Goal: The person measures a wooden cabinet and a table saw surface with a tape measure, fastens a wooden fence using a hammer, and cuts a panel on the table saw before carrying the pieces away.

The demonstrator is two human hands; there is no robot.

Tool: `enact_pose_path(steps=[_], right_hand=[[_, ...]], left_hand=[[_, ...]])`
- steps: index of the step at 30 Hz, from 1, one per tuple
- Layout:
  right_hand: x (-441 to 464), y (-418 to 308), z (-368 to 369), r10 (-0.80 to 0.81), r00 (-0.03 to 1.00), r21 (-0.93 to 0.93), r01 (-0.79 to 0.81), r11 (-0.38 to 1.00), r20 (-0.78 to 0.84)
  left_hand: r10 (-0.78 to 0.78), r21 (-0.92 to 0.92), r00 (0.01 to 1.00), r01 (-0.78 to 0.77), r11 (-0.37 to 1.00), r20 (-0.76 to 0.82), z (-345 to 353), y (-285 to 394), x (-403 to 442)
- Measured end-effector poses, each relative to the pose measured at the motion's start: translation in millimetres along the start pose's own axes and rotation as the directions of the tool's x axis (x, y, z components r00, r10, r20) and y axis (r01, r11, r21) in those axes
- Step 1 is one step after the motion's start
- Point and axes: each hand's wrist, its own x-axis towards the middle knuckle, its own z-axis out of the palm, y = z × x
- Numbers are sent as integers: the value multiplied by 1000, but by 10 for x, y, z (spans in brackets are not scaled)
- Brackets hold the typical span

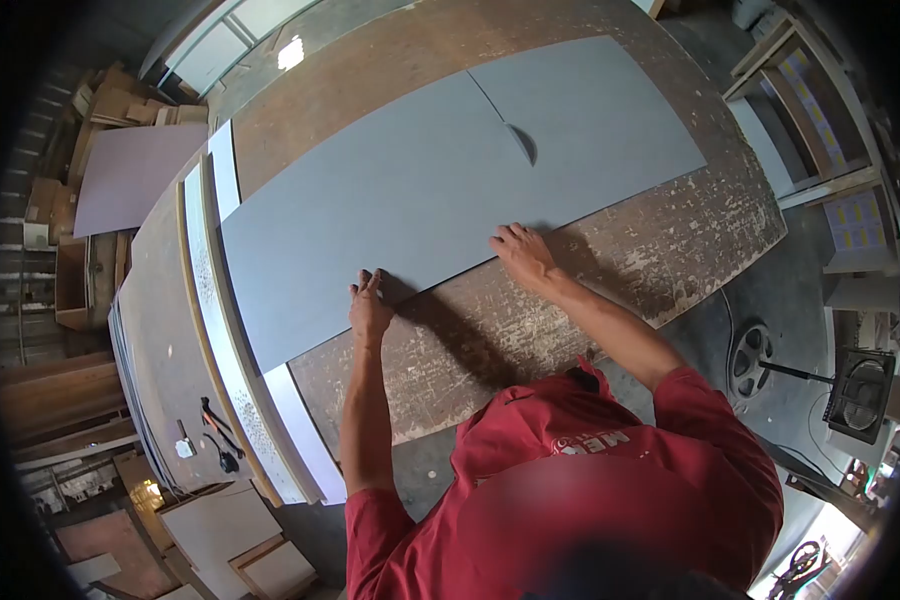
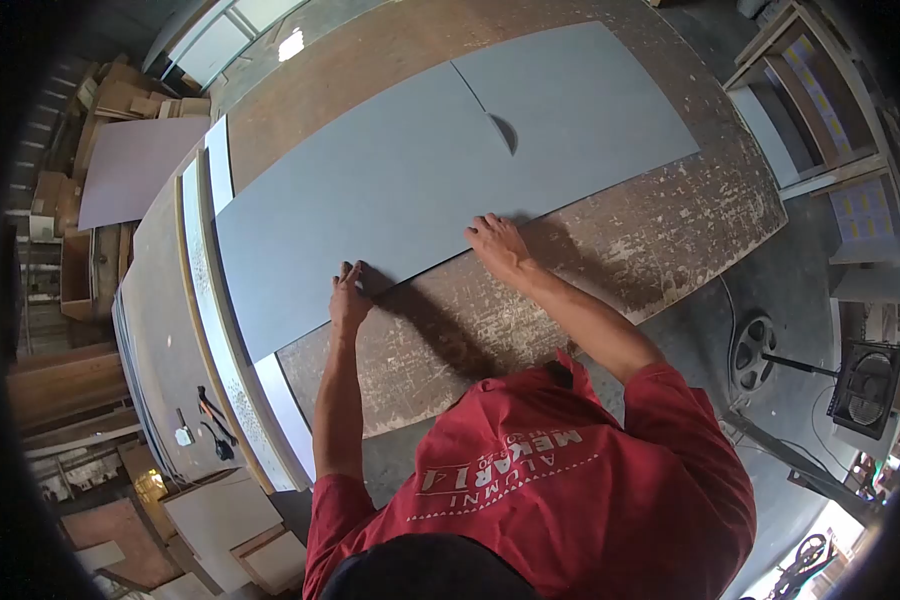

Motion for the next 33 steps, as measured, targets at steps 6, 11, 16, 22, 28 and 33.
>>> enact_pose_path(steps=[6,11,16,22,28,33], right_hand=[[266,48,3,6,1000,-20,-5,1000,31],[478,122,43,-2,999,-48,3,999,37],[661,170,24,-27,1000,-71,27,997,11],[893,222,78,-4,1000,-83,5,997,4],[1172,287,111,15,1000,-86,-17,996,-17],[1406,336,141,40,999,-103,-41,994,-14]], left_hand=[[-7,-8,1000,7,1000,29,-86,-21,238],[15,-10,1000,-15,1000,25,-125,-37,431],[26,18,999,-26,999,22,-161,-26,635],[25,49,999,-26,998,23,-194,-58,866],[91,76,996,-91,993,4,-227,-175,1180],[68,86,997,-71,994,35,-301,-167,1389]])
